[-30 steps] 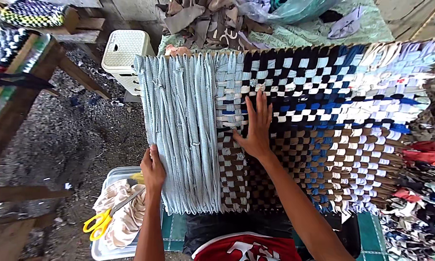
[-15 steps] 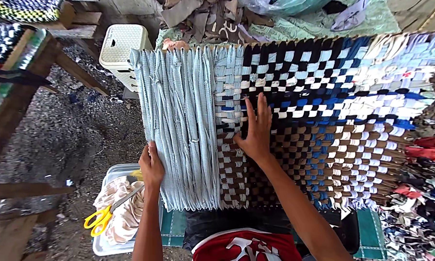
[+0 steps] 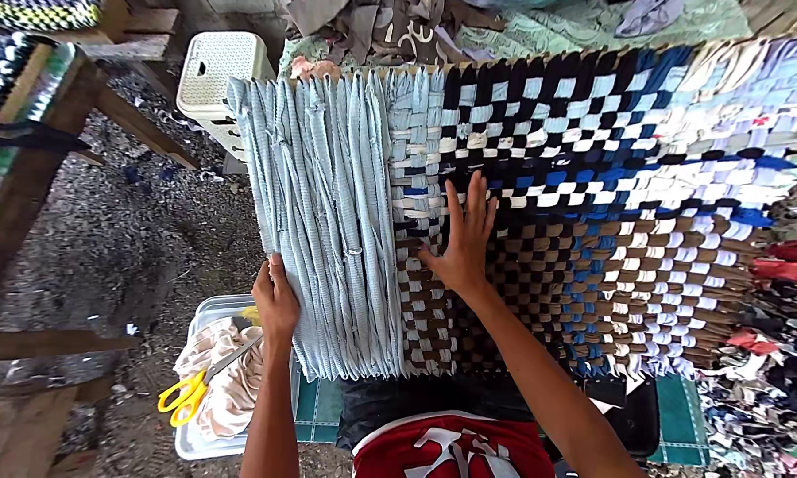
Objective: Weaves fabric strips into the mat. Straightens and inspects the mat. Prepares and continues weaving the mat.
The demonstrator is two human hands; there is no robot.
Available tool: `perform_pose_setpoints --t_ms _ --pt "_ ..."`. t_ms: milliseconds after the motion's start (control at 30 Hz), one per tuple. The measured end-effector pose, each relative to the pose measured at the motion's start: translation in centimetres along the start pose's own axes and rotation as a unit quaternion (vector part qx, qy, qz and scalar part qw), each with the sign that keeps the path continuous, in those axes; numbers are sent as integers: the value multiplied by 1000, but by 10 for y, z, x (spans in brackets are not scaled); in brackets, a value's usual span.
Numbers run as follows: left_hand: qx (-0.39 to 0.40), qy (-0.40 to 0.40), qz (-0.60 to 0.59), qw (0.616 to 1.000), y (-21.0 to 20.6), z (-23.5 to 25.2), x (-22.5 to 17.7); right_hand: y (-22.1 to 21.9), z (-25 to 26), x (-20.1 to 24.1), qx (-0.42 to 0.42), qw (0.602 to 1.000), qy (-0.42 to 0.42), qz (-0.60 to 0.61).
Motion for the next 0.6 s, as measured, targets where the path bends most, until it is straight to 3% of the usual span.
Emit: perform_pose_setpoints --t_ms 200,400,600 --pt "-3 15 1 1000 0 -2 2 9 -14 2 9 999 12 29" --pt "-8 5 1 1000 3 -2 -1 -9 -20 14 -9 998 -32 -46" --pt "-7 1 -11 1000 2 -3 -2 -4 -25 -7 23 1000 15 10"
Point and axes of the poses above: each hand's wrist, its own z-axis towards the middle knuckle, its own y-axis out of the back of the hand, x = y × z, the point moved 10 cm from there along z, towards the middle knuckle, and after that the axes turned 8 degrees about -y, right-handed, at the moved point
